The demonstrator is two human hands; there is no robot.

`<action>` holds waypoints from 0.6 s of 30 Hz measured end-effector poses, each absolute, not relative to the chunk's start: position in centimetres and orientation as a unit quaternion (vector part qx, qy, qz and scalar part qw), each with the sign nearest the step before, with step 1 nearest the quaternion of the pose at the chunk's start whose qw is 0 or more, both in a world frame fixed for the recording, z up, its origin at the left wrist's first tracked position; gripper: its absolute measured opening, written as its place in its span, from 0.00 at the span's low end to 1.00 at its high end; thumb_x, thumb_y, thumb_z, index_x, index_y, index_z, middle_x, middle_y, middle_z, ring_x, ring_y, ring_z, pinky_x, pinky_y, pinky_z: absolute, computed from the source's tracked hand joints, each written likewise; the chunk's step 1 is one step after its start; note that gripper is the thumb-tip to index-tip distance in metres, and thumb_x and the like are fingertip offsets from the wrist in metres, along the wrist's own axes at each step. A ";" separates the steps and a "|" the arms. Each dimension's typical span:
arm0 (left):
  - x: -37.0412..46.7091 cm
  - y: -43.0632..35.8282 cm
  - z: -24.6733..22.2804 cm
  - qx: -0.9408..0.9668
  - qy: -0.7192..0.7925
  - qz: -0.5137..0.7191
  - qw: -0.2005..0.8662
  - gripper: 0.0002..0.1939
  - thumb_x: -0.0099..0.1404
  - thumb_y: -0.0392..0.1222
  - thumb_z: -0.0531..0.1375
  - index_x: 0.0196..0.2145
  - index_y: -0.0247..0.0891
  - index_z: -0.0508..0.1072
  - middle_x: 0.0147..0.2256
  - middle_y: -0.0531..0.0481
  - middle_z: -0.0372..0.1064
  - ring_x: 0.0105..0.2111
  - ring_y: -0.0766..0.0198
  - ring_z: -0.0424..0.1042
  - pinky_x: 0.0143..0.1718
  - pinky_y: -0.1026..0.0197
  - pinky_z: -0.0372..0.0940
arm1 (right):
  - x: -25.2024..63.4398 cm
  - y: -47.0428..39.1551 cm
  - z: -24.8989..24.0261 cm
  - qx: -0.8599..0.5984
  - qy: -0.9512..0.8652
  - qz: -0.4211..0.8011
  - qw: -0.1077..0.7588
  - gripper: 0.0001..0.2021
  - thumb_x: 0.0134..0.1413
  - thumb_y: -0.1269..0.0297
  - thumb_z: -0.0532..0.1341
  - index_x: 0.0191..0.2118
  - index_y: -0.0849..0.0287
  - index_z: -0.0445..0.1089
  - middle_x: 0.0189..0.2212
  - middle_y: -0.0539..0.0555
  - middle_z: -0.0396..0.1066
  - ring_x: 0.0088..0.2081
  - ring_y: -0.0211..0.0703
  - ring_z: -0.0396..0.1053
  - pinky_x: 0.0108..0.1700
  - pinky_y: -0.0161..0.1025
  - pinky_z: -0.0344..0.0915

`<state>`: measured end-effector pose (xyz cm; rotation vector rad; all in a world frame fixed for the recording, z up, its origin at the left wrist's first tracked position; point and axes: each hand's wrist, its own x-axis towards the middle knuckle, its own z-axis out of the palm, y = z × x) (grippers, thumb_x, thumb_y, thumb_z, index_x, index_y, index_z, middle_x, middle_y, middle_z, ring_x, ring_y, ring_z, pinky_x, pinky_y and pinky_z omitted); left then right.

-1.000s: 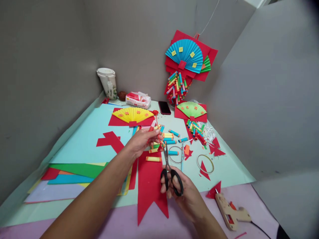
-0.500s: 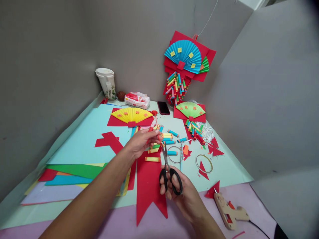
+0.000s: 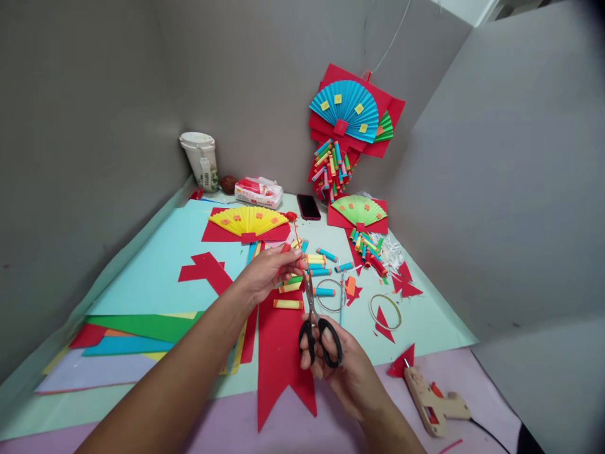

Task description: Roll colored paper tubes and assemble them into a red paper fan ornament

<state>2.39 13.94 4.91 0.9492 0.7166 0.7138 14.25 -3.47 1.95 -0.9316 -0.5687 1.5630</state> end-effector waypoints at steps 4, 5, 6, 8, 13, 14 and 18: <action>2.4 14.0 4.8 0.441 0.323 0.327 0.771 0.06 0.61 0.40 0.65 0.33 0.33 0.77 0.28 0.48 0.76 0.26 0.71 0.71 0.26 0.71 0.61 | 14.2 -3.4 2.0 -0.397 -0.245 0.666 0.581 0.22 0.52 0.53 0.69 0.48 0.62 0.72 0.32 0.54 0.72 0.27 0.35 0.70 0.25 0.29 0.56; 2.4 14.0 4.8 0.442 0.321 0.326 0.772 0.07 0.61 0.40 0.66 0.33 0.33 0.77 0.29 0.49 0.76 0.27 0.71 0.72 0.26 0.71 0.61 | 14.2 -3.3 2.0 -0.398 -0.246 0.666 0.581 0.22 0.51 0.53 0.69 0.48 0.62 0.71 0.33 0.54 0.72 0.28 0.35 0.70 0.25 0.29 0.57; 2.4 13.9 4.8 0.442 0.321 0.326 0.772 0.07 0.61 0.41 0.66 0.33 0.33 0.77 0.29 0.49 0.76 0.27 0.71 0.72 0.26 0.71 0.61 | 14.2 -3.3 2.0 -0.399 -0.245 0.667 0.580 0.22 0.51 0.53 0.69 0.48 0.62 0.71 0.33 0.54 0.72 0.28 0.35 0.70 0.25 0.28 0.56; 2.4 13.9 4.8 0.443 0.320 0.326 0.772 0.08 0.61 0.41 0.66 0.33 0.33 0.77 0.29 0.49 0.77 0.27 0.71 0.72 0.26 0.71 0.61 | 14.2 -3.2 2.0 -0.403 -0.245 0.666 0.577 0.23 0.51 0.52 0.69 0.48 0.62 0.71 0.33 0.54 0.71 0.28 0.35 0.70 0.25 0.28 0.56; 2.4 13.8 4.8 0.442 0.319 0.331 0.770 0.08 0.61 0.42 0.66 0.34 0.34 0.77 0.31 0.47 0.77 0.28 0.71 0.72 0.26 0.71 0.61 | 14.2 -3.0 2.0 -0.420 -0.263 0.644 0.582 0.25 0.50 0.50 0.69 0.48 0.62 0.71 0.32 0.54 0.71 0.27 0.35 0.69 0.24 0.29 0.56; 2.4 13.8 4.8 0.443 0.318 0.332 0.770 0.08 0.60 0.41 0.66 0.34 0.34 0.77 0.32 0.47 0.77 0.28 0.70 0.72 0.26 0.71 0.61 | 14.1 -3.0 2.0 -0.424 -0.267 0.640 0.583 0.25 0.50 0.50 0.68 0.48 0.62 0.71 0.32 0.54 0.71 0.27 0.36 0.69 0.24 0.30 0.56; 2.4 13.9 4.6 0.446 0.316 0.330 0.769 0.08 0.60 0.42 0.66 0.34 0.34 0.76 0.34 0.46 0.78 0.28 0.70 0.73 0.27 0.71 0.62 | 14.0 -2.6 1.8 -0.435 -0.270 0.632 0.581 0.25 0.50 0.49 0.69 0.48 0.62 0.71 0.32 0.54 0.71 0.27 0.37 0.69 0.24 0.30 0.56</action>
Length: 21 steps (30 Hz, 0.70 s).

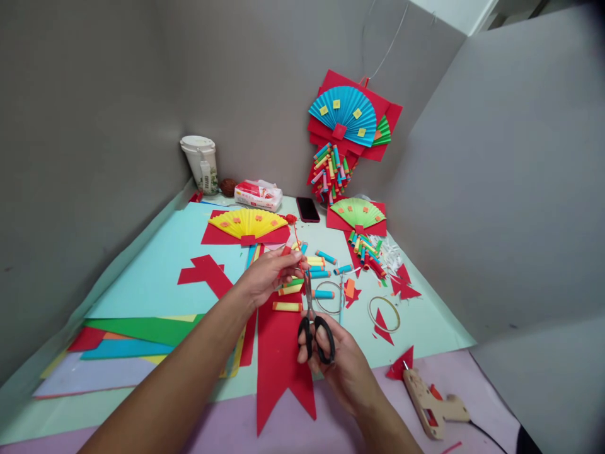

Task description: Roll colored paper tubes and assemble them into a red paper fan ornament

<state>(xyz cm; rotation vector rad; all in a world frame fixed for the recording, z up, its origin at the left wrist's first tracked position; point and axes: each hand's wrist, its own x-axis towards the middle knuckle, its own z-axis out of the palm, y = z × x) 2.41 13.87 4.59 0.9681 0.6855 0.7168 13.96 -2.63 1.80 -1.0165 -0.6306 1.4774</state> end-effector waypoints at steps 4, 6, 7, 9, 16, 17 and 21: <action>2.4 13.9 4.6 0.445 0.320 0.331 0.768 0.09 0.60 0.42 0.66 0.34 0.34 0.76 0.35 0.45 0.78 0.29 0.69 0.74 0.27 0.70 0.63 | 14.0 -2.3 1.5 -0.432 -0.266 0.630 0.588 0.24 0.50 0.51 0.69 0.48 0.61 0.71 0.31 0.54 0.72 0.28 0.37 0.70 0.24 0.30 0.56; 2.5 13.9 4.6 0.443 0.327 0.331 0.767 0.08 0.60 0.42 0.66 0.34 0.34 0.76 0.35 0.45 0.78 0.29 0.69 0.74 0.27 0.70 0.62 | 14.0 -2.1 1.4 -0.428 -0.267 0.628 0.592 0.23 0.51 0.51 0.68 0.48 0.61 0.71 0.32 0.54 0.72 0.27 0.37 0.70 0.24 0.30 0.56; 2.5 13.9 4.7 0.441 0.331 0.330 0.766 0.08 0.60 0.42 0.66 0.34 0.34 0.76 0.35 0.45 0.78 0.29 0.69 0.74 0.28 0.70 0.63 | 14.0 -2.1 1.3 -0.426 -0.268 0.628 0.593 0.23 0.52 0.52 0.68 0.48 0.61 0.71 0.31 0.54 0.72 0.27 0.36 0.70 0.24 0.30 0.56; 2.5 13.8 4.8 0.439 0.338 0.329 0.765 0.09 0.61 0.42 0.66 0.34 0.34 0.76 0.35 0.45 0.78 0.29 0.69 0.74 0.28 0.70 0.63 | 14.0 -2.0 1.2 -0.420 -0.274 0.629 0.595 0.22 0.53 0.52 0.68 0.49 0.61 0.71 0.32 0.54 0.73 0.27 0.36 0.70 0.24 0.29 0.55; 2.6 13.7 5.0 0.434 0.358 0.327 0.760 0.08 0.59 0.42 0.67 0.34 0.34 0.76 0.34 0.46 0.78 0.31 0.67 0.76 0.29 0.69 0.64 | 13.8 -1.7 1.4 -0.426 -0.277 0.623 0.595 0.24 0.52 0.52 0.68 0.51 0.61 0.70 0.30 0.53 0.72 0.25 0.34 0.67 0.22 0.29 0.51; 2.6 13.7 5.0 0.434 0.360 0.324 0.760 0.08 0.59 0.42 0.67 0.34 0.34 0.76 0.34 0.45 0.79 0.31 0.67 0.76 0.29 0.69 0.64 | 13.8 -1.7 1.4 -0.429 -0.276 0.623 0.594 0.24 0.52 0.52 0.68 0.51 0.61 0.70 0.30 0.53 0.72 0.25 0.34 0.67 0.22 0.29 0.51; 2.6 13.6 5.1 0.430 0.369 0.318 0.760 0.08 0.60 0.42 0.66 0.34 0.35 0.75 0.35 0.44 0.79 0.31 0.67 0.77 0.30 0.69 0.65 | 13.7 -1.7 1.5 -0.437 -0.266 0.624 0.590 0.24 0.52 0.52 0.68 0.50 0.61 0.69 0.29 0.51 0.71 0.24 0.33 0.66 0.22 0.30 0.49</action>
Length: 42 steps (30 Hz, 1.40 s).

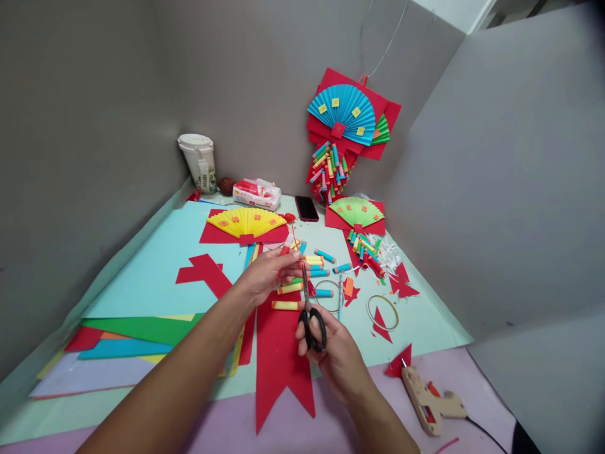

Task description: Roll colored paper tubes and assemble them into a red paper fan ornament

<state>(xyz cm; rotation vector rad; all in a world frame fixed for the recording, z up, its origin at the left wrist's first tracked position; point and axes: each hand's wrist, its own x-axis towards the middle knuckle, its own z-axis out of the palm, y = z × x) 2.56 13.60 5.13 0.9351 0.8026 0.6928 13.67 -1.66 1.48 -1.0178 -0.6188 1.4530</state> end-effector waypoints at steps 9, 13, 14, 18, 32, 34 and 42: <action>2.6 13.8 4.9 0.418 0.361 0.328 0.767 0.08 0.59 0.41 0.67 0.35 0.34 0.76 0.34 0.42 0.79 0.31 0.64 0.78 0.25 0.70 0.65 | 13.5 -1.7 1.2 -0.440 -0.263 0.623 0.591 0.23 0.51 0.52 0.68 0.50 0.59 0.69 0.29 0.50 0.70 0.24 0.32 0.65 0.23 0.30 0.48; 2.5 13.8 4.9 0.418 0.356 0.330 0.768 0.08 0.60 0.41 0.67 0.34 0.34 0.76 0.32 0.44 0.78 0.30 0.64 0.78 0.24 0.71 0.66 | 13.4 -1.6 1.2 -0.443 -0.267 0.619 0.592 0.22 0.53 0.53 0.68 0.50 0.59 0.69 0.29 0.50 0.70 0.24 0.31 0.65 0.23 0.29 0.49; 2.5 13.9 4.9 0.419 0.355 0.330 0.768 0.08 0.60 0.41 0.67 0.34 0.33 0.76 0.31 0.44 0.78 0.30 0.64 0.78 0.24 0.71 0.66 | 13.4 -1.7 1.1 -0.444 -0.273 0.613 0.594 0.22 0.53 0.53 0.67 0.50 0.59 0.68 0.29 0.50 0.70 0.25 0.32 0.66 0.23 0.29 0.49; 2.4 13.9 4.9 0.422 0.348 0.332 0.768 0.08 0.61 0.41 0.66 0.33 0.32 0.76 0.31 0.43 0.78 0.30 0.64 0.78 0.24 0.72 0.67 | 13.8 -2.3 1.2 -0.455 -0.308 0.590 0.592 0.22 0.56 0.52 0.65 0.53 0.57 0.67 0.31 0.51 0.70 0.26 0.33 0.67 0.24 0.30 0.52; 2.1 14.3 5.2 0.423 0.335 0.342 0.769 0.05 0.63 0.38 0.63 0.32 0.33 0.75 0.27 0.49 0.74 0.23 0.71 0.72 0.22 0.72 0.64 | 14.8 -6.9 3.1 -0.641 -0.595 0.409 0.258 0.18 0.49 0.74 0.61 0.47 0.50 0.73 0.35 0.50 0.74 0.34 0.43 0.68 0.35 0.36 0.59; 2.1 14.1 5.4 0.423 0.334 0.339 0.771 0.06 0.63 0.37 0.63 0.30 0.33 0.74 0.25 0.50 0.73 0.22 0.73 0.70 0.21 0.73 0.62 | 14.2 -6.9 3.7 -0.648 -0.637 0.381 0.170 0.13 0.49 0.74 0.61 0.41 0.53 0.73 0.36 0.52 0.74 0.34 0.44 0.69 0.35 0.36 0.57; 2.1 13.9 5.6 0.420 0.335 0.327 0.778 0.08 0.63 0.39 0.64 0.29 0.33 0.74 0.23 0.52 0.70 0.20 0.74 0.66 0.20 0.74 0.61 | 13.4 -6.5 3.3 -0.607 -0.730 0.283 0.136 0.09 0.51 0.77 0.60 0.32 0.55 0.73 0.33 0.55 0.75 0.35 0.46 0.69 0.34 0.37 0.59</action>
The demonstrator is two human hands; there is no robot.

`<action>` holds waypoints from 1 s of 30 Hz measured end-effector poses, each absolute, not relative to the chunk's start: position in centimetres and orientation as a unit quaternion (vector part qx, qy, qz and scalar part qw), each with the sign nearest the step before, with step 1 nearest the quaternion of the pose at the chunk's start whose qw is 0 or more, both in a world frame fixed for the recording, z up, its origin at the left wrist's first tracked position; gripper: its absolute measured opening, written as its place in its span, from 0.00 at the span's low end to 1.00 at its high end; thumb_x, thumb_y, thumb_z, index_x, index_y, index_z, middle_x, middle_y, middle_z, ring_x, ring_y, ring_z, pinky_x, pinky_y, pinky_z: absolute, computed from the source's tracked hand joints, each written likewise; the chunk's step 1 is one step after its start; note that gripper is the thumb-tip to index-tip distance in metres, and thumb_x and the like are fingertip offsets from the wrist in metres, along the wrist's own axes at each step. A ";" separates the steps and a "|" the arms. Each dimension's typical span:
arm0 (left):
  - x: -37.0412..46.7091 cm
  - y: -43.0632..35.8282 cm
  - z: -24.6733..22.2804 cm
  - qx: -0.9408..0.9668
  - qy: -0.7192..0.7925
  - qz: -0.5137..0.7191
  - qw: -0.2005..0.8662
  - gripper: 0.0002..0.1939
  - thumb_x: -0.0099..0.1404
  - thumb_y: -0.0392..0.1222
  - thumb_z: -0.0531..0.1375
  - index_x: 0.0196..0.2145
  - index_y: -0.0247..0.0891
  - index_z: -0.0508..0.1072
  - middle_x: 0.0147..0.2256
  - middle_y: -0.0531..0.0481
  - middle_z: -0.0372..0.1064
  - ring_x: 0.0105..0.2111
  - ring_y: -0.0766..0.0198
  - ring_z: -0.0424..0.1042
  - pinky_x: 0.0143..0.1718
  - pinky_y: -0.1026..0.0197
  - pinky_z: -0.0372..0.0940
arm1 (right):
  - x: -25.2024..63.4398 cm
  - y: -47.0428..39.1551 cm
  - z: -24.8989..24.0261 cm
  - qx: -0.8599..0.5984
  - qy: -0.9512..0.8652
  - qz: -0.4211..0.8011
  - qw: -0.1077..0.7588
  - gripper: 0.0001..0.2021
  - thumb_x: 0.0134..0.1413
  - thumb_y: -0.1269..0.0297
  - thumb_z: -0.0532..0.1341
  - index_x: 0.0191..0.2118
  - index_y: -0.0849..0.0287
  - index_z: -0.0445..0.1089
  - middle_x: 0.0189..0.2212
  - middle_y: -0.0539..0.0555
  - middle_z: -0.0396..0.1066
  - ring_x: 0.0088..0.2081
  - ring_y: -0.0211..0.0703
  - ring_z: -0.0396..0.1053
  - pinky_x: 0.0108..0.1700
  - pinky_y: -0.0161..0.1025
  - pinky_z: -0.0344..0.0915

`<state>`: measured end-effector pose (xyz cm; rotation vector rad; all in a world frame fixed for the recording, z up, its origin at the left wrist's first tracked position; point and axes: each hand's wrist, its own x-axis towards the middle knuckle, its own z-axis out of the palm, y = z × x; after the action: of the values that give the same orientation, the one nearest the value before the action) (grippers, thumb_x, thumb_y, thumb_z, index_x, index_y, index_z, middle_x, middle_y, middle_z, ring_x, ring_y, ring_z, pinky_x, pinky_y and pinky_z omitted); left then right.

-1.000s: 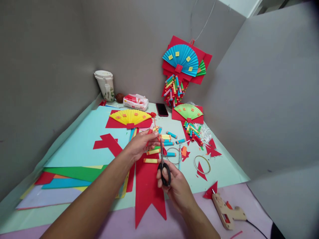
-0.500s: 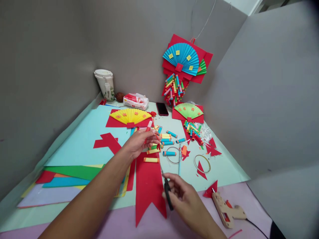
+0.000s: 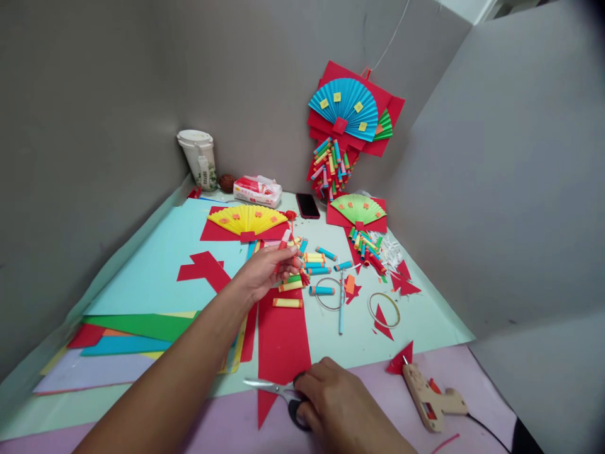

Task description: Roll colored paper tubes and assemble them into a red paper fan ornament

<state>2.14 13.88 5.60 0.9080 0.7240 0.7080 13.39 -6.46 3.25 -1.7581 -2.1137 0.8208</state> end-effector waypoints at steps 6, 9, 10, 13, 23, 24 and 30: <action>2.4 13.8 5.2 0.410 0.328 0.317 0.789 0.05 0.61 0.36 0.64 0.29 0.33 0.74 0.23 0.51 0.71 0.19 0.74 0.66 0.20 0.73 0.61 | 15.7 -2.8 3.1 -0.604 -0.686 0.156 0.374 0.15 0.58 0.68 0.60 0.52 0.54 0.71 0.45 0.58 0.73 0.47 0.51 0.68 0.50 0.47 0.64; 2.6 13.7 5.2 0.409 0.328 0.315 0.791 0.05 0.61 0.36 0.64 0.29 0.32 0.74 0.23 0.51 0.71 0.21 0.73 0.67 0.21 0.73 0.62 | 16.6 0.7 2.9 -0.612 -0.629 0.149 0.455 0.16 0.58 0.66 0.59 0.52 0.54 0.70 0.46 0.58 0.72 0.47 0.50 0.69 0.47 0.46 0.68; 2.7 13.7 5.2 0.409 0.328 0.315 0.791 0.05 0.61 0.36 0.64 0.29 0.32 0.74 0.24 0.51 0.71 0.21 0.73 0.67 0.21 0.73 0.62 | 16.7 1.8 2.7 -0.613 -0.611 0.172 0.470 0.16 0.58 0.66 0.59 0.52 0.55 0.70 0.46 0.58 0.73 0.47 0.49 0.70 0.46 0.45 0.68; 2.7 13.7 5.1 0.409 0.330 0.315 0.790 0.04 0.61 0.36 0.64 0.30 0.31 0.75 0.24 0.51 0.71 0.21 0.73 0.67 0.23 0.72 0.63 | 16.6 4.2 2.2 -0.603 -0.569 0.263 0.493 0.15 0.57 0.63 0.61 0.50 0.55 0.72 0.44 0.56 0.75 0.45 0.47 0.73 0.46 0.43 0.69; 2.9 14.4 4.1 0.439 0.379 0.389 0.716 0.12 0.56 0.44 0.68 0.31 0.31 0.75 0.17 0.60 0.56 0.15 0.77 0.52 0.15 0.72 0.45 | 17.2 5.4 2.9 -0.592 -0.432 0.384 0.562 0.12 0.52 0.56 0.63 0.37 0.58 0.74 0.31 0.51 0.75 0.34 0.43 0.71 0.40 0.39 0.65; 3.0 14.3 4.1 0.444 0.379 0.387 0.713 0.12 0.55 0.44 0.68 0.29 0.32 0.74 0.16 0.63 0.52 0.14 0.77 0.48 0.14 0.71 0.41 | 17.2 5.4 3.1 -0.591 -0.425 0.386 0.566 0.12 0.51 0.56 0.64 0.37 0.58 0.74 0.30 0.51 0.75 0.33 0.42 0.70 0.39 0.39 0.65; 3.1 13.6 4.9 0.459 0.376 0.398 0.700 0.12 0.54 0.42 0.67 0.28 0.36 0.68 0.15 0.64 0.47 0.14 0.77 0.43 0.15 0.70 0.37 | 17.3 5.7 3.0 -0.599 -0.410 0.381 0.573 0.12 0.49 0.56 0.65 0.36 0.59 0.74 0.29 0.51 0.74 0.32 0.42 0.69 0.36 0.38 0.63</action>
<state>3.15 13.58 4.94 1.0216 0.8369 0.8868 17.28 5.70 3.03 -1.4036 -0.9620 0.8938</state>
